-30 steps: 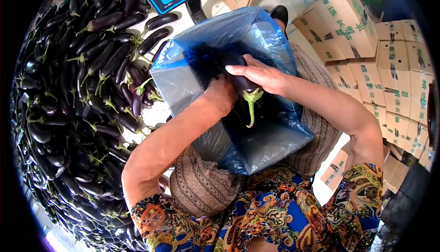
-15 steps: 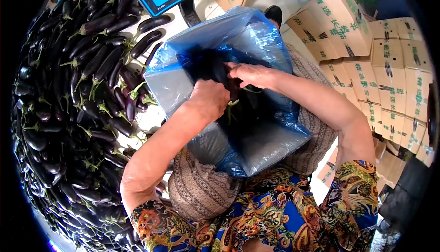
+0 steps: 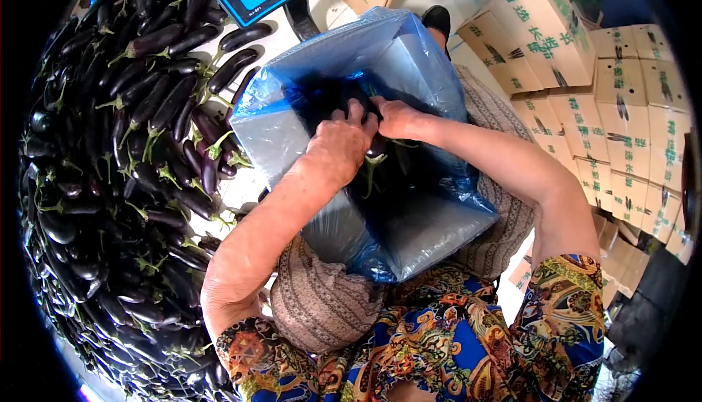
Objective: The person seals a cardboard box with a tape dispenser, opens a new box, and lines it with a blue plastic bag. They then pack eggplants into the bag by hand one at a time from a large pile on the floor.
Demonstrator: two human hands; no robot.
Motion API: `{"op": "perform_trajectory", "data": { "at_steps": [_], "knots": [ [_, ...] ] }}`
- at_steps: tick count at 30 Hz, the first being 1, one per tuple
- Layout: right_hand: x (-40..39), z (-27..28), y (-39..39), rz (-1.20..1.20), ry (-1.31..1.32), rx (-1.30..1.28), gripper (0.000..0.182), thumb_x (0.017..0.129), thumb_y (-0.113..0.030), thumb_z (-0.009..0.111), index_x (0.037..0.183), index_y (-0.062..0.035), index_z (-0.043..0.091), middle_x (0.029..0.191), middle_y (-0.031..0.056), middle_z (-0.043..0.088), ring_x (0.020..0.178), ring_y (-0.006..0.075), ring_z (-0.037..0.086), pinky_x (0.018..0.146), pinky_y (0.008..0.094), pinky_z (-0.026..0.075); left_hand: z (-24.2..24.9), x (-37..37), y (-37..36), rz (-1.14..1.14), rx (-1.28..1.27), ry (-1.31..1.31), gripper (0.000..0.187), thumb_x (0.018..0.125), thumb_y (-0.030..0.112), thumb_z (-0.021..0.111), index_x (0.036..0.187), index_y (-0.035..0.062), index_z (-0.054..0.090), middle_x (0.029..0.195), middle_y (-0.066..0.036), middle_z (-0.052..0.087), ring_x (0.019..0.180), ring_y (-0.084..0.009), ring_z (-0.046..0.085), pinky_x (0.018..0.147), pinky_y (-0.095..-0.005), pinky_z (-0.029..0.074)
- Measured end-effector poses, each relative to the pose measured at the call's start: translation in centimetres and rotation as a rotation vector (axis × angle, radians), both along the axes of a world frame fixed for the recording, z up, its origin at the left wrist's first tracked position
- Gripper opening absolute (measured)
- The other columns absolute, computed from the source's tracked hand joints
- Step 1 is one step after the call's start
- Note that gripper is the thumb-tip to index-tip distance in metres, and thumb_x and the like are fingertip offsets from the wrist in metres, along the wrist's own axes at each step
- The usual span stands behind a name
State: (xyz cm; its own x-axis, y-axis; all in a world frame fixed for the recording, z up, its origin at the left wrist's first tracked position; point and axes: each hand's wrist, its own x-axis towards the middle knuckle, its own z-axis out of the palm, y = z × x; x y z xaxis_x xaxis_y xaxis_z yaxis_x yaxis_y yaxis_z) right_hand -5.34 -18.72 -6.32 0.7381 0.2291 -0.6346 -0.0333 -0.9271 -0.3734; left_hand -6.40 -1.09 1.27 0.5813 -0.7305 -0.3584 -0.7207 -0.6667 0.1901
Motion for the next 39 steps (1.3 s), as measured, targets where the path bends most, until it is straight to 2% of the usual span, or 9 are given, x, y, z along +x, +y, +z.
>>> {"op": "perform_trajectory", "data": {
  "at_steps": [2,5,6,14,17,23,25,29,39],
  "knots": [
    [0.3,0.4,0.8,-0.079,0.063,-0.094,0.045,0.089,-0.022,0.047,0.125,0.0045,0.049,0.118,0.0253,0.061,0.103,0.0377,0.063,0.085,0.0417,0.052,0.0,0.3,-0.1,-0.016,0.0,-0.024,0.062,0.081,0.009,0.06,0.139,0.0168,0.042,0.133,-0.016,0.044,0.119,-0.0326,0.049,0.085,-0.0445,0.052],
    [-1.7,-0.6,-0.9,-0.306,0.119,0.256,0.041,0.089,-0.022,0.046,0.12,0.0033,0.053,0.118,0.0245,0.061,0.105,0.0373,0.062,0.085,0.0422,0.051,-1.4,1.7,-0.3,-0.162,0.012,-0.179,0.053,0.082,0.01,0.059,0.133,0.019,0.048,0.132,-0.013,0.044,0.122,-0.0318,0.043,0.094,-0.0481,0.045],
    [-2.1,2.3,1.4,-0.572,0.118,0.104,0.036,0.09,-0.021,0.046,0.117,0.0009,0.058,0.118,0.023,0.061,0.105,0.0362,0.062,0.084,0.0423,0.051,-2.5,2.0,-0.1,-0.135,-0.131,-0.163,0.042,0.084,0.013,0.058,0.125,0.0187,0.055,0.122,-0.009,0.048,0.118,-0.0302,0.045,0.095,-0.0478,0.043],
    [-2.6,5.8,-0.4,-0.204,0.052,0.134,0.03,0.083,-0.014,0.05,0.106,0.0045,0.057,0.104,0.0254,0.062,0.098,0.0368,0.062,0.082,0.0435,0.05,-1.3,3.3,-1.3,-0.303,-0.211,-0.222,0.026,0.079,0.017,0.059,0.105,0.0161,0.059,0.103,-0.004,0.051,0.105,-0.0233,0.05,0.076,-0.0411,0.051],
    [-2.5,8.3,-1.9,-0.376,-0.015,0.179,0.04,0.081,-0.016,0.052,0.112,0.0085,0.048,0.103,0.0306,0.061,0.101,0.043,0.059,0.085,0.0461,0.048,-0.7,3.2,-1.4,-0.27,-0.375,-0.379,0.026,0.078,0.017,0.059,0.103,0.014,0.055,0.101,-0.005,0.051,0.102,-0.0232,0.051,0.076,-0.0398,0.052],
    [-6.4,11.8,-2.3,0.046,-0.433,0.15,0.068,0.076,-0.012,0.063,0.132,0.0138,0.035,0.127,0.0353,0.046,0.109,0.046,0.053,0.09,0.0466,0.047,-3.4,3.8,-4.6,-0.13,-0.314,-0.393,0.037,0.079,0.014,0.063,0.113,0.0089,0.053,0.104,-0.009,0.051,0.097,-0.0252,0.057,0.073,-0.0345,0.056],
    [-6.9,12.4,-2.0,0.314,-0.574,-0.04,0.066,0.079,-0.013,0.063,0.133,0.0122,0.037,0.131,0.0352,0.044,0.109,0.045,0.054,0.092,0.0434,0.047,-3.9,4.1,-5.0,0.044,-0.295,-0.049,0.059,0.07,0.017,0.077,0.12,0.0038,0.048,0.106,-0.015,0.052,0.097,-0.0355,0.061,0.077,-0.0374,0.057],
    [-5.3,12.5,-1.1,0.468,-0.146,-0.203,0.063,0.075,-0.01,0.064,0.13,0.0123,0.042,0.134,0.0341,0.043,0.109,0.0394,0.055,0.093,0.0396,0.048,-4.2,3.8,-5.3,0.029,-0.153,0.103,0.048,0.075,0.018,0.072,0.117,0.0028,0.054,0.109,-0.017,0.056,0.1,-0.0373,0.06,0.084,-0.0411,0.053],
    [-6.1,5.2,-1.6,0.86,-0.344,-0.567,0.066,0.086,-0.016,0.05,0.142,0.0108,0.028,0.146,0.0403,0.022,0.123,0.0433,0.046,0.1,0.0397,0.042,-4.1,0.6,-2.7,-0.174,0.145,0.147,0.046,0.078,0.014,0.065,0.122,0.0011,0.057,0.129,-0.019,0.05,0.108,-0.0348,0.057,0.084,-0.0422,0.053]
  ]
}}
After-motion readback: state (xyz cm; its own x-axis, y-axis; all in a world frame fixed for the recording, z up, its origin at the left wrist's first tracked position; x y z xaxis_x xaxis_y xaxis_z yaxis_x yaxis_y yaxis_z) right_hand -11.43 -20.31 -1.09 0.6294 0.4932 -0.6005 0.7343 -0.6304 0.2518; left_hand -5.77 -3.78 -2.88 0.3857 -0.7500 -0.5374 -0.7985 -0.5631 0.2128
